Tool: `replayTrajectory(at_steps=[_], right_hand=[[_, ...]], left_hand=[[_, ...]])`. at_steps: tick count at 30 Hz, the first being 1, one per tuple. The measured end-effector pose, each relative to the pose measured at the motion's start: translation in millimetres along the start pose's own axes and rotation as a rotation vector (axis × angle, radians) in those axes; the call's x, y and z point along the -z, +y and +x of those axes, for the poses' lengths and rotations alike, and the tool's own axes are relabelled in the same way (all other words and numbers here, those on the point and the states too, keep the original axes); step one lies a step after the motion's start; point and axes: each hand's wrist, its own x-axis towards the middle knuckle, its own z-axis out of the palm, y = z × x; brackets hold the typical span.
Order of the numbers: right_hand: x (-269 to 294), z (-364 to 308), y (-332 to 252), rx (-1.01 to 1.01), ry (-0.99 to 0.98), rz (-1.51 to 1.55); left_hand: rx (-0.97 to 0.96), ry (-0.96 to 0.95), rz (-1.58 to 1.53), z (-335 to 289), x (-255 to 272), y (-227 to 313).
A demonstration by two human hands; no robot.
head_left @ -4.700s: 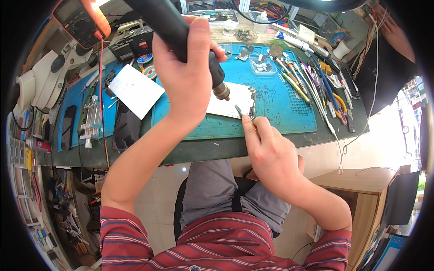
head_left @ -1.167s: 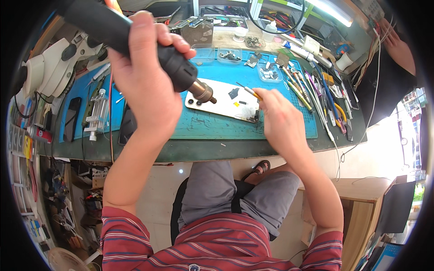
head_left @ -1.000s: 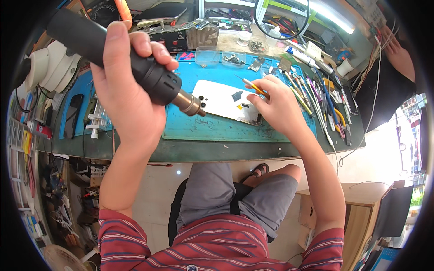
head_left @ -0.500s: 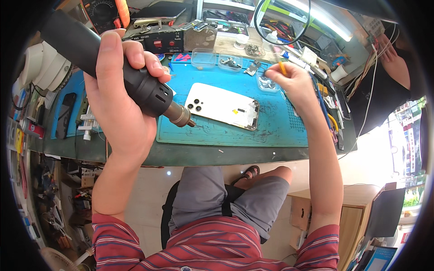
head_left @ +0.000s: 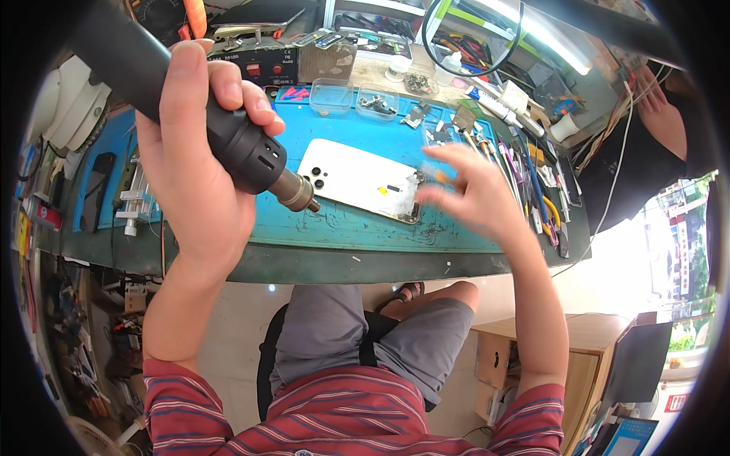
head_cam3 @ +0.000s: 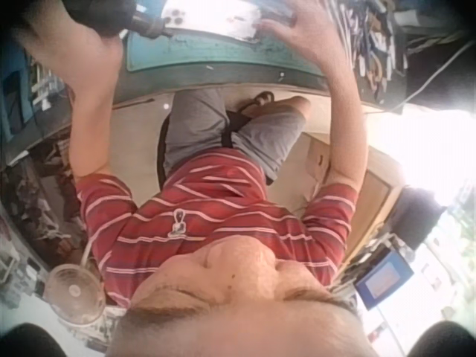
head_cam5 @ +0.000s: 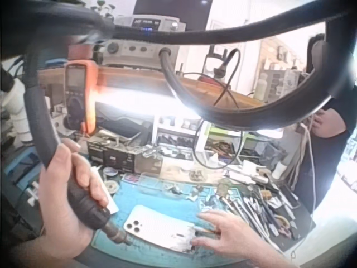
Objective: The person uses a hot air gun and tweezers to remove small components from the back of a white smartphone. They heat specific areas on the device and carefully lift off parts, placing them on the workbench.
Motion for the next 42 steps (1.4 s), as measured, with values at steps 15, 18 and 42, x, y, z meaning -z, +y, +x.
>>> replayTrajectory(at_steps=[15, 18, 42], right_hand=[[-25.5, -44.5, -29.9, 0.07, 0.074, -0.154], [-7.0, -48.1, -26.7, 0.209, 0.058, -0.166], [-6.8, -43.9, -14.2, 0.467, -0.003, -0.223]], left_hand=[[-0.026, -0.022, -0.05, -0.5, -10.8, -11.8], [0.022, -0.053, -0.016, -2.0, -3.6, -4.1], [0.092, -0.06, 0.05, -7.1, -17.3, -25.5]])
